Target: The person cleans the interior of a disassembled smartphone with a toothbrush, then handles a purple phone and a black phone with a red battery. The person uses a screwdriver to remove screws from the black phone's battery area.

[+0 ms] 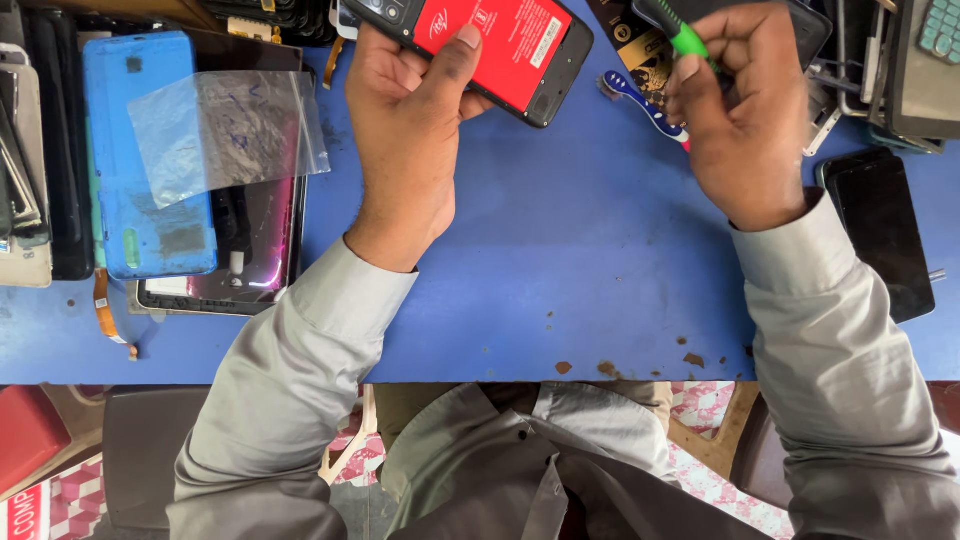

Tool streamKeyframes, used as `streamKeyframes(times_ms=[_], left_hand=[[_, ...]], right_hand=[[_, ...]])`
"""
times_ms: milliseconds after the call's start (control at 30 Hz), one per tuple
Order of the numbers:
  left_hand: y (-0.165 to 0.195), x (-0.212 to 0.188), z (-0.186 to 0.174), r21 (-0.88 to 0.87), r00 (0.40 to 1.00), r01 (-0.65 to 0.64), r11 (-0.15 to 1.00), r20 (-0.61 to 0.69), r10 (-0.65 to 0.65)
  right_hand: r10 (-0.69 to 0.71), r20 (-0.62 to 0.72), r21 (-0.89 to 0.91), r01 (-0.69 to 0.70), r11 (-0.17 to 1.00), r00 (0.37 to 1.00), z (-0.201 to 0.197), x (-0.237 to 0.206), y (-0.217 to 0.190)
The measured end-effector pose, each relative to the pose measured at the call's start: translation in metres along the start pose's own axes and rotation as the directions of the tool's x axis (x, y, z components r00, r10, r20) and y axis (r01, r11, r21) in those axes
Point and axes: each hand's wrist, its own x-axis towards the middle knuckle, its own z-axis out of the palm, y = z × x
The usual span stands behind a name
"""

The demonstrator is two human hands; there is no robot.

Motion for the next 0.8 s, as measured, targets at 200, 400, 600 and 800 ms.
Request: streamKeyframes(times_ms=[200,400,600,800], left_hand=[[0.006,-0.001,0.004,0.009,0.999,0.046,0.999,-0.003,-0.046],[0.006,-0.004,0.003,0.048,0.999,0.044,0.998,0.012,-0.044],[0.006,-0.004,0.001,0.013,0.997,0.074,0.997,0.03,-0.074],[0.006,-0.006,0.003,-0.061,0.992,0.105,0.993,0.083,-0.1]], right_hand=[[0.036,0.113,0.715,-0.107,0.691,0.993,-0.005,-0.006,0.02],[-0.029,0.211,0.746,-0.141,0.651,0.977,-0.016,-0.009,0.033],[-0.013,0.235,0.783,-0.182,0.594,0.972,-0.017,-0.012,0.034],[0.079,0.139,0.634,-0.15,0.759,0.987,-0.006,-0.014,0.027]])
